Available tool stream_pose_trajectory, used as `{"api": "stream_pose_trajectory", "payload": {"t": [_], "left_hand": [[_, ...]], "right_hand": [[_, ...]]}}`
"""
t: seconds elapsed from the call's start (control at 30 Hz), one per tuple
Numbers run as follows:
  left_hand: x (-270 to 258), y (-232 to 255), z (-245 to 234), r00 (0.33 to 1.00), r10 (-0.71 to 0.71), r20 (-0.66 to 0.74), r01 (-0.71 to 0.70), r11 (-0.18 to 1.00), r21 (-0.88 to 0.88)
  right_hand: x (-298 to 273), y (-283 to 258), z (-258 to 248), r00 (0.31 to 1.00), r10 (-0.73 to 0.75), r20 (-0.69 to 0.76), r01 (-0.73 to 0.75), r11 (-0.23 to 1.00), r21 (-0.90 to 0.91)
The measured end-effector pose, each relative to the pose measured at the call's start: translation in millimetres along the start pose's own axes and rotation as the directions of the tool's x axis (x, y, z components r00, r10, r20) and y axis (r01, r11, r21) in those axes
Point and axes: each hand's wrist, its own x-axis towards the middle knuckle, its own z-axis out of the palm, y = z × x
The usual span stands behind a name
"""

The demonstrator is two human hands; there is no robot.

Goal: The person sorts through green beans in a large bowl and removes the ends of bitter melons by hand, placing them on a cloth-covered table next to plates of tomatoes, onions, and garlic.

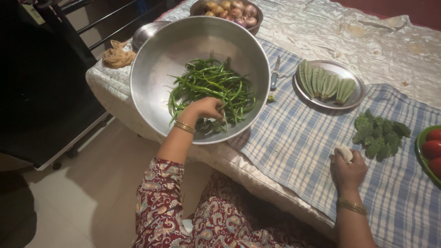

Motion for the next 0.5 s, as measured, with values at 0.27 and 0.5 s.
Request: {"api": "stream_pose_trajectory", "payload": {"t": [0.27,0.5], "left_hand": [[-6.9,4.1,3.2,0.982,-0.179,-0.057,0.188,0.925,0.331],[-9.9,12.6,7.6,0.991,-0.111,-0.072,0.128,0.941,0.312]], "right_hand": [[3.9,10.0,3.0,1.000,0.005,0.015,-0.005,1.000,-0.001],[-0.6,-4.9,-2.6,0.998,0.053,0.029,-0.054,0.998,0.034]]}}
